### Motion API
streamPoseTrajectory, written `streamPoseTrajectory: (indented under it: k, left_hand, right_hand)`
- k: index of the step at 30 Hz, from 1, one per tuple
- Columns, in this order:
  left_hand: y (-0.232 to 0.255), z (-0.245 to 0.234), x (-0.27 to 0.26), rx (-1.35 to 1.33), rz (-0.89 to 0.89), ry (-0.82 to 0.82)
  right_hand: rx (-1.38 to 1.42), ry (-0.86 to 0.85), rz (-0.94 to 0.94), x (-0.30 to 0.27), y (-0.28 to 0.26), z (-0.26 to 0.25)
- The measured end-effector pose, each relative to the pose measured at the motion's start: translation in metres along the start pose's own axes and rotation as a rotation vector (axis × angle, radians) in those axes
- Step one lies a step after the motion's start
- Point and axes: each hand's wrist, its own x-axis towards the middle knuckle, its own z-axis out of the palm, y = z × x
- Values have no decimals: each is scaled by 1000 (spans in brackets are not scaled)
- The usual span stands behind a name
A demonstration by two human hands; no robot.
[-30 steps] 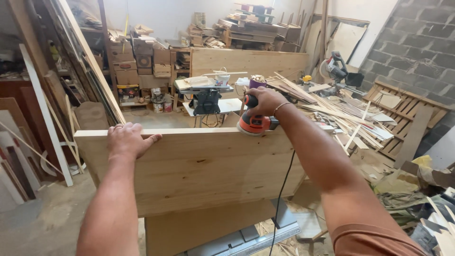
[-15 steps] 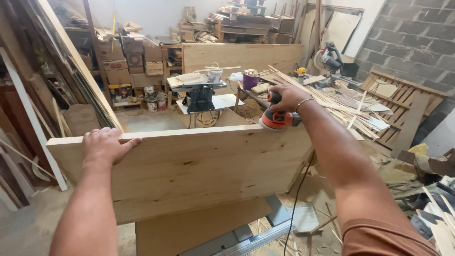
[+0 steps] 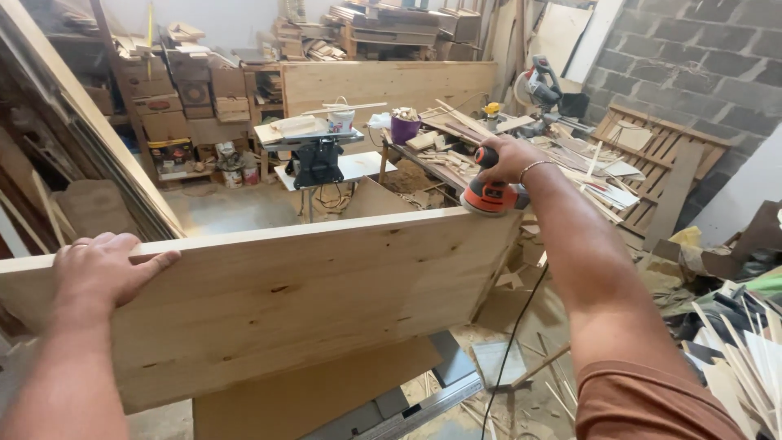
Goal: Sanding the edges and surface of a large wooden panel using an orbital sander
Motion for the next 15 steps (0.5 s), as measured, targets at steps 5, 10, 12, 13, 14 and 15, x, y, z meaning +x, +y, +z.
streamPoseTrajectory:
  k: [5, 10, 12, 13, 14, 15]
  left_hand:
    - [-3, 12, 5, 12, -15, 15]
    - [-5, 13, 8, 37, -30, 7]
    - [-1, 13, 7, 20, -32, 5]
    - [-2, 11, 7, -1, -32, 4]
    - [-1, 11, 8, 2, -38, 0]
    - [-1, 11, 9, -7, -25, 10]
  right_hand:
    - [-44, 56, -68, 15, 31, 7]
    - [-73, -8, 90, 1, 30, -8]
    - [-64, 4, 75, -4, 33, -8]
    - [-58, 17, 63, -6, 33, -9]
    - [-56, 13, 56, -5, 31, -9]
    - [-75, 6, 59, -4, 29, -8]
